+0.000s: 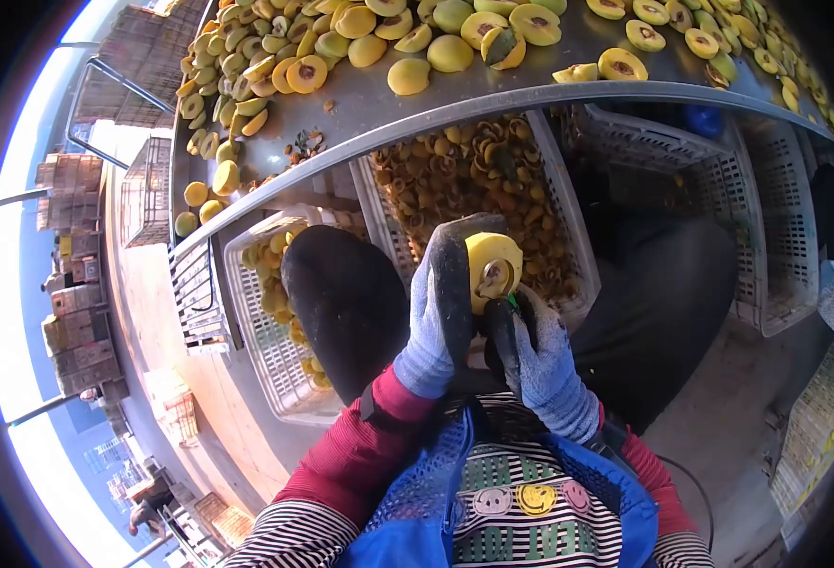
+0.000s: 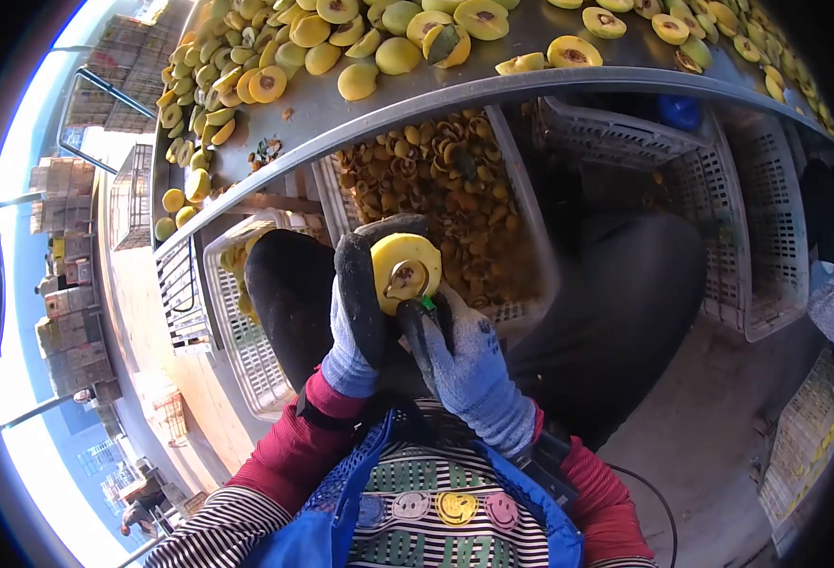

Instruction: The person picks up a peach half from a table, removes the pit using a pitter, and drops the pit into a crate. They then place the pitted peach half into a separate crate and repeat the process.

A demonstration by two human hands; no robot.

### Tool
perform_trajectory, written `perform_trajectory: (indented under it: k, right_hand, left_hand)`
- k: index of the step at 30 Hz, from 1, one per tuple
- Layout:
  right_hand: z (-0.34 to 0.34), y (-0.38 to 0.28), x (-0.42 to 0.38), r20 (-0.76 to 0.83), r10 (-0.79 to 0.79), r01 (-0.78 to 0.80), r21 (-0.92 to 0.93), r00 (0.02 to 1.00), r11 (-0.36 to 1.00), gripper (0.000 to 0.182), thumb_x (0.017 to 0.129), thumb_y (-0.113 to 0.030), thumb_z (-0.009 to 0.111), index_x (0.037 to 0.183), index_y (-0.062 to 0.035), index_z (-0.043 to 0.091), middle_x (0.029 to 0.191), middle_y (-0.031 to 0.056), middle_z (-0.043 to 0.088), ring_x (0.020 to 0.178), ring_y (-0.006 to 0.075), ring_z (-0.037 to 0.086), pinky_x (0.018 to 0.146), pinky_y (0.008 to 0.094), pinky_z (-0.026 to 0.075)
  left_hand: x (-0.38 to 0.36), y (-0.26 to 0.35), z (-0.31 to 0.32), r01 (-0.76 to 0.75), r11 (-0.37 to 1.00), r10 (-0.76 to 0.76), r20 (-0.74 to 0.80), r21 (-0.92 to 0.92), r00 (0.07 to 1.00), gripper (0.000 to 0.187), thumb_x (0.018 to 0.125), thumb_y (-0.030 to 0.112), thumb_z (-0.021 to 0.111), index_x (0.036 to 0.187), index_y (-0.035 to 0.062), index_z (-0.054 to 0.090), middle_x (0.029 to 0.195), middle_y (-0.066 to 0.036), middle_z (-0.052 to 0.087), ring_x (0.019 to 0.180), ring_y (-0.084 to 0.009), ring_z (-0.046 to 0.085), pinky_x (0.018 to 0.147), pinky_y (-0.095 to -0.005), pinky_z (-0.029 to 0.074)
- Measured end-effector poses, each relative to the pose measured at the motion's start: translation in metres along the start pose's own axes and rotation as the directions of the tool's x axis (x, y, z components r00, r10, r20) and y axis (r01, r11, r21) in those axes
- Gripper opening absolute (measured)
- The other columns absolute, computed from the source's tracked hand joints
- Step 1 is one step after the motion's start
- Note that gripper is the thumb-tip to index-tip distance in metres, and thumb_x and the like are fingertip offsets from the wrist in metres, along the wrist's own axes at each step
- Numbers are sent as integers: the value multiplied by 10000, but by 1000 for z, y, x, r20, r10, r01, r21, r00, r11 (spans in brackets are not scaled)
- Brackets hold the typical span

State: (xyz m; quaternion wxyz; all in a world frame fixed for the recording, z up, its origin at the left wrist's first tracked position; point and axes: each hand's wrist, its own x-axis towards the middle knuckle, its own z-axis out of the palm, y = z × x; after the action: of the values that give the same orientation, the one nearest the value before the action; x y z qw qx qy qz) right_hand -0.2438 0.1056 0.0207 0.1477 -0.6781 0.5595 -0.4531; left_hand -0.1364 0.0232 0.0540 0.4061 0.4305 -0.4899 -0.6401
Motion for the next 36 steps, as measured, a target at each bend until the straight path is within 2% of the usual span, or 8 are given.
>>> perform_trajectory:
  k: [8, 10, 15, 21, 24, 28, 30, 36]
  right_hand:
    - [3, 2, -22, 87, 97, -109, 145, 992, 984, 373, 819, -51, 635, 1164, 27, 518, 1092, 244, 526, 872, 356, 570, 756, 407, 475]
    - [3, 4, -29, 138, 164, -195, 254, 977, 948, 359, 831, -51, 617, 1166, 29, 512, 1079, 230, 533, 867, 348, 571, 752, 400, 475]
    - [-5, 1, -23, 467, 459, -653, 485, 756, 582, 355, 965, -165, 460, 1244, 50, 418, 1038, 137, 583, 862, 196, 593, 774, 305, 495]
    - [17, 16, -44, 33, 80, -82, 67, 996, 994, 281, 976, -176, 441, 1179, 11, 494, 979, 101, 584, 842, 167, 590, 740, 274, 492]
    - [11, 14, -50, 445, 478, -641, 363, 757, 676, 274, 961, -147, 457, 1188, -3, 512, 1036, 129, 573, 893, 207, 588, 771, 302, 488]
    - [3, 9, -43, 464, 407, -590, 375, 787, 715, 320, 934, -106, 485, 1235, 3, 491, 1113, 178, 541, 966, 280, 570, 821, 352, 477]
    - [12, 8, -48, 48, 79, -82, 74, 996, 994, 472, 810, -24, 599, 1260, 25, 464, 1171, 246, 493, 1008, 385, 541, 871, 412, 458]
    - [2, 10, -44, 161, 104, -129, 151, 981, 980, 449, 815, -43, 606, 1241, 26, 482, 1152, 243, 507, 966, 379, 555, 839, 412, 466]
  left_hand:
    - [-4, 4, -1, -270, 848, 258, 90, 456, 962, 253, 966, 229, 481, 1007, -8, 560, 855, -25, 563, 806, -76, 503, 706, -234, 426]
    - [-5, 4, -10, -162, 745, 28, 211, 648, 977, 242, 914, 73, 511, 1127, -37, 539, 1118, -182, 557, 961, -293, 584, 907, -345, 438]
    - [-1, -9, -2, 180, 948, -188, 7, 261, 982, 236, 900, 234, 610, 939, 3, 583, 793, -26, 567, 773, -69, 512, 697, -241, 441]
    - [-5, -12, 9, 9, 942, 3, -35, 336, 999, 214, 894, 198, 606, 961, -4, 585, 803, -52, 574, 775, -95, 534, 699, -256, 451]
    - [-9, -19, 11, 19, 957, -12, -29, 288, 1000, 266, 943, 231, 521, 1033, -8, 593, 897, -37, 590, 835, -85, 530, 759, -228, 434]
    - [-11, -17, 14, 13, 980, -6, -34, 197, 999, 219, 925, 187, 549, 1019, -9, 576, 857, -59, 586, 802, -101, 535, 727, -252, 451]
    - [-14, -9, 22, -85, 988, 102, -134, 128, 986, 231, 940, 186, 522, 1058, -6, 572, 889, -58, 594, 821, -102, 538, 751, -250, 452]
    - [-12, -9, 12, -53, 970, 83, -115, 239, 990, 235, 941, 221, 527, 1007, 2, 583, 849, -43, 597, 798, -93, 535, 733, -246, 451]
